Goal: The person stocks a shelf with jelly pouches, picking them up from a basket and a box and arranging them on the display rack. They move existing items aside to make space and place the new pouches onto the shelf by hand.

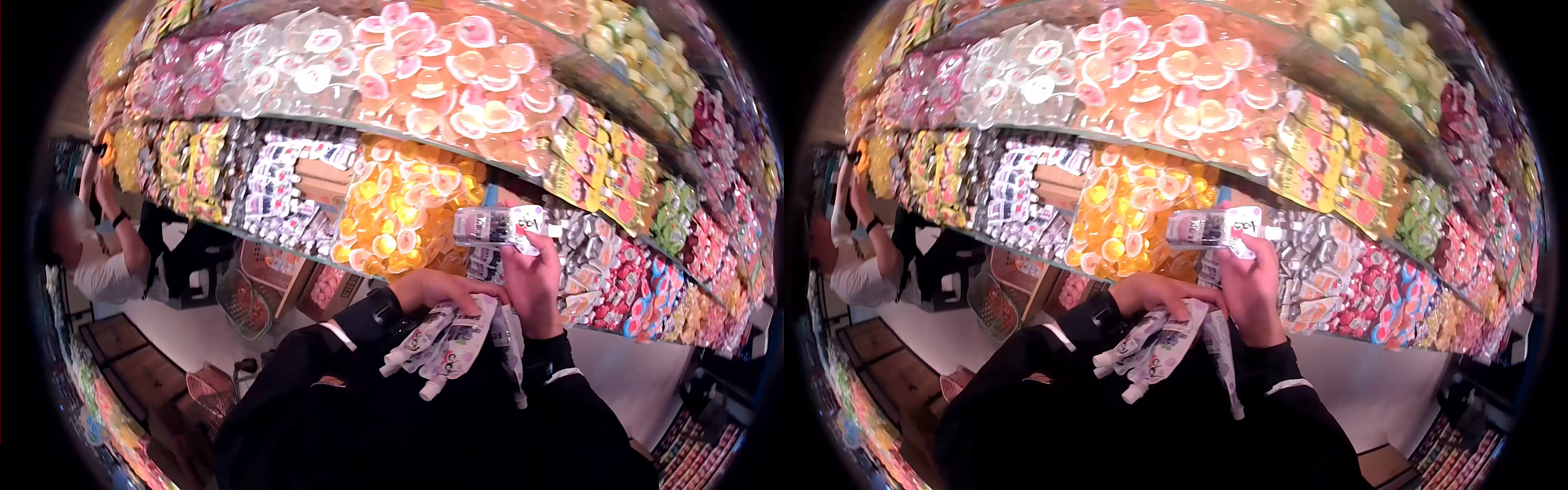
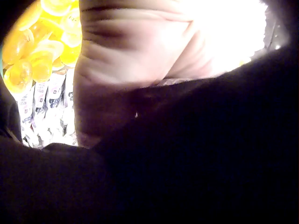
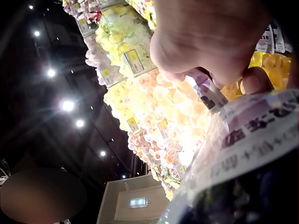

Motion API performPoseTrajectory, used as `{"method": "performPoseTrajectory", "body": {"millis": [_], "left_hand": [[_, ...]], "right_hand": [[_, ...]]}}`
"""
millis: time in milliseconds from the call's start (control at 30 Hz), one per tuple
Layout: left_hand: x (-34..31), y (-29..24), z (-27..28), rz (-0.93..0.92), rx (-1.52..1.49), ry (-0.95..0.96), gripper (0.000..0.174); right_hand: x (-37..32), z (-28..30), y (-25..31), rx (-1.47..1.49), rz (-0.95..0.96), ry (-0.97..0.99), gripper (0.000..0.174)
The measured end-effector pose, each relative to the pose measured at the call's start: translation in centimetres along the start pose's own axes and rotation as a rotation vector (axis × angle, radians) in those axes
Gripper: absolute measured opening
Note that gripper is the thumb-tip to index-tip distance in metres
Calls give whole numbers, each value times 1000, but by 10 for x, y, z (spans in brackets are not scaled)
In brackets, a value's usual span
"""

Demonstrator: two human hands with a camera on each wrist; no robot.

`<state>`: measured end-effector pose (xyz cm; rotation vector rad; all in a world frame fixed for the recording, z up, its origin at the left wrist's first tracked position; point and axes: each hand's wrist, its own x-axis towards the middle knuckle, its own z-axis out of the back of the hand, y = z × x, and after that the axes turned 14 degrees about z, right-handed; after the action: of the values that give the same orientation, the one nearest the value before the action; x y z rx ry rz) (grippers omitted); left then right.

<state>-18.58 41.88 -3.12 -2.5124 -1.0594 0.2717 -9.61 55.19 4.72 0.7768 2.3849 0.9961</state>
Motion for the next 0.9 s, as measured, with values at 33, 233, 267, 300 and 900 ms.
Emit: {"method": "performPoseTrajectory", "body": {"millis": [33,233,267,300,900], "left_hand": [[2,5,5,-7,-18,-23,65],[4,27,16,-234,-145,-94,57],[2,28,14,-270,-211,-20,55],[4,33,15,-342,-230,-64,48],[-60,38,-51,-696,-448,-489,51]], "right_hand": [[-3,12,-12,-52,117,48,34],[27,32,-12,-102,37,-108,28],[30,28,-8,16,-62,-90,28],[31,27,-15,-77,-28,-49,29],[29,-23,-11,-296,22,25,15]]}}
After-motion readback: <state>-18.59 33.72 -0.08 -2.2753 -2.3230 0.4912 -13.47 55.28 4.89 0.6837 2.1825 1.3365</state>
